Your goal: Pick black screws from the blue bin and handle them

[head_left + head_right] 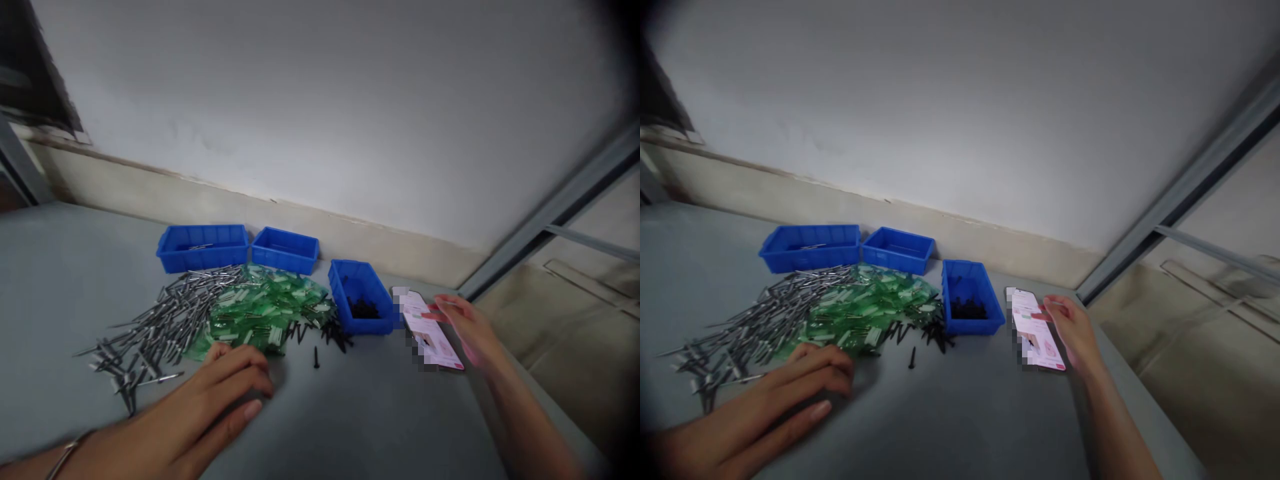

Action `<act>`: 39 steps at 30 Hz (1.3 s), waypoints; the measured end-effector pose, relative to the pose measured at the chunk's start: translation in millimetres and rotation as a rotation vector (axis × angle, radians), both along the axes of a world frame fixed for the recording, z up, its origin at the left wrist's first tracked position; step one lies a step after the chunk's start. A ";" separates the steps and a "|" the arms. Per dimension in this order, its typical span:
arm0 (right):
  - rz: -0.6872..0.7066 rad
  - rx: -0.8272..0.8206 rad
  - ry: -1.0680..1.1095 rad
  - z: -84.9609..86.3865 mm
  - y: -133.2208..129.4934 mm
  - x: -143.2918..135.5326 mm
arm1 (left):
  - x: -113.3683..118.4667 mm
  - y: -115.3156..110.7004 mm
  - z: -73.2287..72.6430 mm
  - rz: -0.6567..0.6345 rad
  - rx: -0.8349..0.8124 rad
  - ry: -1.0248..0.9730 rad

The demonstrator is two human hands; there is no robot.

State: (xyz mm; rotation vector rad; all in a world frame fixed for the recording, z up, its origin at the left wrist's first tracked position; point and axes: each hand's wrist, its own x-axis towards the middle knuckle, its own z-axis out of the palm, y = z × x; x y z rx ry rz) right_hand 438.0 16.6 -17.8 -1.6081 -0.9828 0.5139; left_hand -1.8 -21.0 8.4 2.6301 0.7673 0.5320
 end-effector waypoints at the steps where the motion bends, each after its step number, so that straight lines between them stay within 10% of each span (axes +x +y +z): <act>1: -0.010 0.008 -0.012 -2.0 0.5 -0.1 | 0.5 0.0 0.4 -0.006 -0.010 0.003; 26: 0.034 0.074 -0.136 -10.4 8.7 1.3 | 2.4 -4.3 -6.5 0.048 -0.009 -0.099; 39: 0.075 -0.006 -0.658 -12.8 21.8 -17.6 | 0.3 0.5 6.5 -0.029 -0.060 0.083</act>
